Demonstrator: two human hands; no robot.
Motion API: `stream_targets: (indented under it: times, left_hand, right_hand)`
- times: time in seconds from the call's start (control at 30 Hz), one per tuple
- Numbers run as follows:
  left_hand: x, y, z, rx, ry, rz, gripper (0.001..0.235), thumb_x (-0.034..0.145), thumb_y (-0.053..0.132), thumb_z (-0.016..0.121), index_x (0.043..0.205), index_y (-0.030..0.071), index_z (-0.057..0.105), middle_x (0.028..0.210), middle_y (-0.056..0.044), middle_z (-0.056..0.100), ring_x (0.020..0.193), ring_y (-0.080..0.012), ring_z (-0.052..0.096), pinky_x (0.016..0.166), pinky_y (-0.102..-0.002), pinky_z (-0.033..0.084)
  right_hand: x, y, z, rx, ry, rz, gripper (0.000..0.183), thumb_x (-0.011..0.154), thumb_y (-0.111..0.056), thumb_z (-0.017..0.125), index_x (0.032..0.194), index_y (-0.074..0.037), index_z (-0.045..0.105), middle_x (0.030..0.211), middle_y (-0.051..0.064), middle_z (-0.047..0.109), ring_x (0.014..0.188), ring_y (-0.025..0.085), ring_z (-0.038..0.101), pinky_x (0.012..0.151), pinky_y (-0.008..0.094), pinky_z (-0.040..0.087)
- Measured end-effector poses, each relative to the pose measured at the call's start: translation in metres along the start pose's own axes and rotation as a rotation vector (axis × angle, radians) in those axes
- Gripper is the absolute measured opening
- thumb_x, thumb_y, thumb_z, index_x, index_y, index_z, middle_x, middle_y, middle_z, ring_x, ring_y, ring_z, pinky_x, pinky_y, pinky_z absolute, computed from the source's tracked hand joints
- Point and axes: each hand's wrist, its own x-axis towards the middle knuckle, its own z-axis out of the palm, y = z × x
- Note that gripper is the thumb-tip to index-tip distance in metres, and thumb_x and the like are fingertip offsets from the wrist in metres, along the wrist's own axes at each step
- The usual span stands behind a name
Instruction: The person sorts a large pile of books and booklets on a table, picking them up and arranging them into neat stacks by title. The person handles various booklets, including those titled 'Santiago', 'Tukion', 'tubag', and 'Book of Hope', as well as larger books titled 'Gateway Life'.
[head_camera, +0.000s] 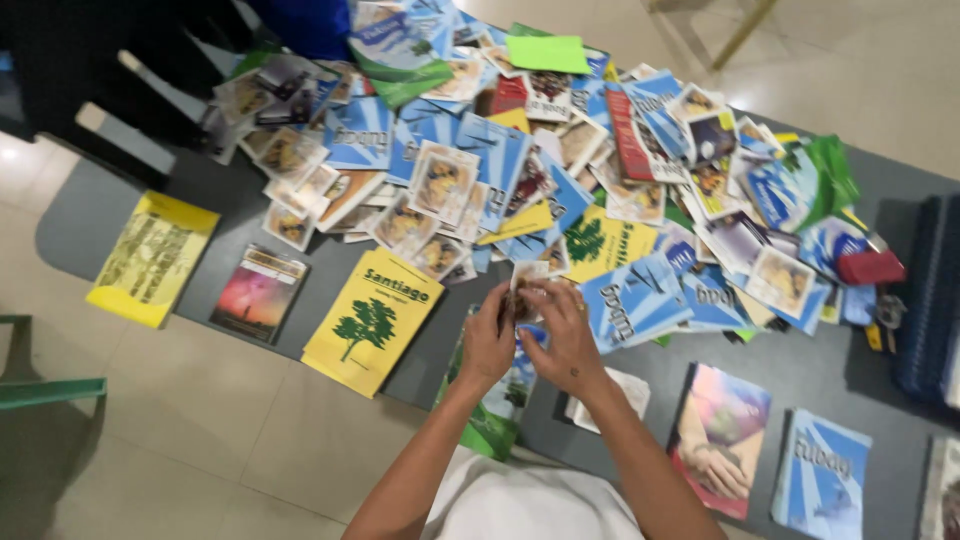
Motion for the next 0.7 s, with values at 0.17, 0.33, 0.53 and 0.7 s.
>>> stream_targets:
  times: [0.17, 0.33, 0.53, 0.7]
  left_hand:
    - [-0.047, -0.010, 0.051, -0.334, -0.152, -0.221, 0.035, 0.104, 0.009, 0.052, 0.138, 0.004, 0.052, 0.113, -0.011, 0.072, 0.101, -0.0176, 0.070, 0.083, -0.033, 0.058]
    - [-0.091, -0.020, 0.087, -0.646, -0.369, -0.393, 0.037, 0.103, 0.010, 0.052, 0.139, 0.004, 0.048, 0.124, -0.006, 0.066, 0.111, -0.0131, 0.066, 0.087, -0.032, 0.061]
    - [-0.116, 0.003, 0.092, -0.009, -0.339, -0.205, 0.042, 0.096, 0.014, 0.062, 0.135, 0.002, 0.056, 0.125, -0.016, 0.069, 0.106, -0.0267, 0.072, 0.088, -0.037, 0.059]
    - [-0.132, -0.017, 0.098, 0.279, -0.274, 0.033, 0.053, 0.091, 0.014, 0.064, 0.140, -0.004, 0.051, 0.148, -0.028, 0.050, 0.133, -0.0459, 0.051, 0.111, -0.046, 0.040]
  right_hand:
    - [-0.056, 0.016, -0.057, -0.416, -0.021, -0.038, 0.087, 0.063, -0.028, 0.085, 0.139, -0.007, 0.046, 0.149, 0.021, 0.041, 0.137, 0.046, 0.038, 0.112, 0.057, 0.029]
    - [-0.117, 0.043, -0.076, -0.425, -0.083, 0.003, 0.086, 0.064, -0.030, 0.086, 0.136, -0.008, 0.045, 0.149, 0.017, 0.043, 0.141, 0.043, 0.039, 0.119, 0.057, 0.027]
    - [-0.169, 0.068, -0.077, -0.375, -0.146, 0.183, 0.086, 0.060, -0.029, 0.087, 0.133, -0.008, 0.046, 0.142, 0.019, 0.044, 0.133, 0.044, 0.042, 0.116, 0.054, 0.031]
    - [-0.189, 0.082, -0.074, -0.389, -0.187, 0.208, 0.089, 0.058, -0.031, 0.089, 0.132, -0.008, 0.045, 0.141, 0.020, 0.041, 0.131, 0.045, 0.042, 0.116, 0.057, 0.026]
